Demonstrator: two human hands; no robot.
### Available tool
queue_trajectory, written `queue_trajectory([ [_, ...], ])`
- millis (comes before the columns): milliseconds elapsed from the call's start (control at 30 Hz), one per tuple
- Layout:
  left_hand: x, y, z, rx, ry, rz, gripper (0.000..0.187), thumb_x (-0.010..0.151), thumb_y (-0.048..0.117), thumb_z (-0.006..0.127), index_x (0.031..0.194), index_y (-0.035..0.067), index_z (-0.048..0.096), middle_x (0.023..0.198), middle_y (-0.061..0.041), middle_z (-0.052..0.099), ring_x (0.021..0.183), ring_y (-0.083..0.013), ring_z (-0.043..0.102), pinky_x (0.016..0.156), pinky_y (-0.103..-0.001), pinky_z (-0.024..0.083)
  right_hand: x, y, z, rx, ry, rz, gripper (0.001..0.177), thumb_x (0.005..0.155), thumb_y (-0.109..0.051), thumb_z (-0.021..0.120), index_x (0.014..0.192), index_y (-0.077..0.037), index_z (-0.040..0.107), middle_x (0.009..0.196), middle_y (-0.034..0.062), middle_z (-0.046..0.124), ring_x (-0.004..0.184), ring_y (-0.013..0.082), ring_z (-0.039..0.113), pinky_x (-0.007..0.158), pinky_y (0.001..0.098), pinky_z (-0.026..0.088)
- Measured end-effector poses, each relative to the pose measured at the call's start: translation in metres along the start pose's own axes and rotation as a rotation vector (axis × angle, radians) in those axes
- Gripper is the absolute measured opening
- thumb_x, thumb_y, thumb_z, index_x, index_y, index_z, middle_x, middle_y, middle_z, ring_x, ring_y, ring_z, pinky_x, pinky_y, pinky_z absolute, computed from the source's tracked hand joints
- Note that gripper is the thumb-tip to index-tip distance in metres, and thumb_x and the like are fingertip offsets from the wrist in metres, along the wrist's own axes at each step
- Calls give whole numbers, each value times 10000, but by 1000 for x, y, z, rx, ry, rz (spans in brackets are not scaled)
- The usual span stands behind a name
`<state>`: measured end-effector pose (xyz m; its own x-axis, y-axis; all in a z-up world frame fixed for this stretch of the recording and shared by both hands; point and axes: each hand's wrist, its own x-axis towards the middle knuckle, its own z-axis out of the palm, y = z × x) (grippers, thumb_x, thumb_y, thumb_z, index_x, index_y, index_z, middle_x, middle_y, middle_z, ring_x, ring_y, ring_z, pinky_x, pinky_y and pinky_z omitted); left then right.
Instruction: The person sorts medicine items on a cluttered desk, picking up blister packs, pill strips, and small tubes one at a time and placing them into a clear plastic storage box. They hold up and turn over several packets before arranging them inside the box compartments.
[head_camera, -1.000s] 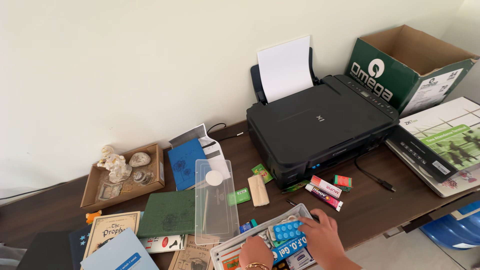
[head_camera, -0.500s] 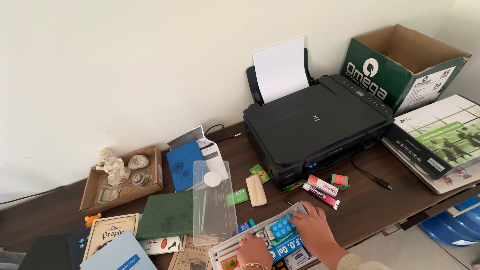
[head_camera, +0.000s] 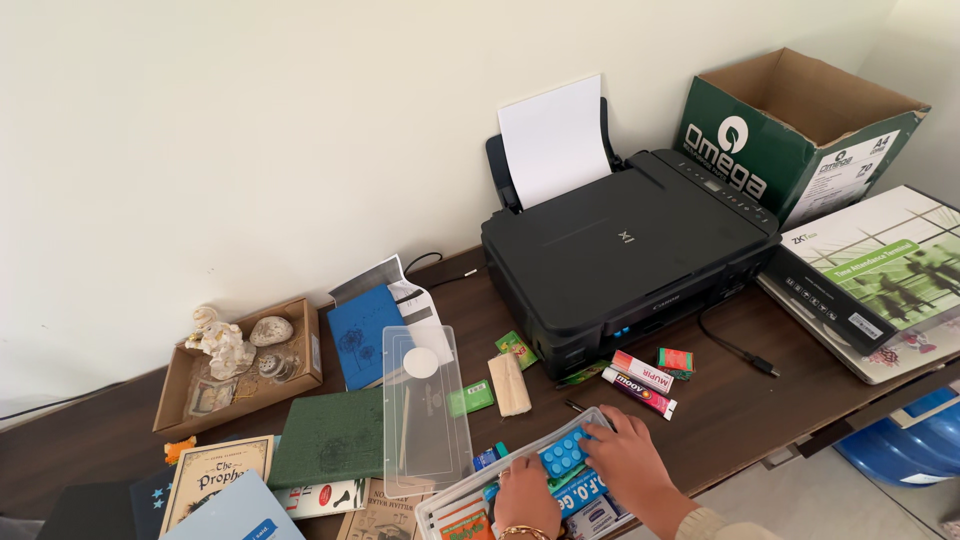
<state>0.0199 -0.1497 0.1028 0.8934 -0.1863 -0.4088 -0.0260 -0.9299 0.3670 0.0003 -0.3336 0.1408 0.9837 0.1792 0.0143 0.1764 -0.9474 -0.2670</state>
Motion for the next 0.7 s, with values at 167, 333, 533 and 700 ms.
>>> queue_trajectory([
  [167,2,-5,-7,-29,75,53,579,824,47,675,1386,61,537,1340,-119,572,1271,-351,551,1019,-415,531,0,9,-7,62,278,33,244,810,-299,755,1005,-157,793,1183,4,721,1215,286,553,998,456,453],
  [333,-11,5,-25,-105,243,256,452,871,76,639,1322,66,607,1290,-125,622,1209,-336,594,1015,-441,514,7,57,-2,157,397,433,219,816,-276,762,985,-142,798,1066,48,762,1098,281,654,991,419,520],
  [533,-18,42,-39,12,226,616,439,927,100,617,1348,-2,550,1434,-152,530,1374,-333,466,1118,-452,404,14,103,14,21,126,453,432,774,-231,793,1185,-130,711,1270,62,663,1193,293,599,1036,426,498],
  [700,-11,62,-38,68,249,746,523,940,103,615,1431,-36,503,1511,-186,473,1471,-347,370,1127,-448,374,11,99,21,-58,35,470,513,799,-230,783,1282,-139,636,1290,54,621,1270,295,569,1027,406,526],
])
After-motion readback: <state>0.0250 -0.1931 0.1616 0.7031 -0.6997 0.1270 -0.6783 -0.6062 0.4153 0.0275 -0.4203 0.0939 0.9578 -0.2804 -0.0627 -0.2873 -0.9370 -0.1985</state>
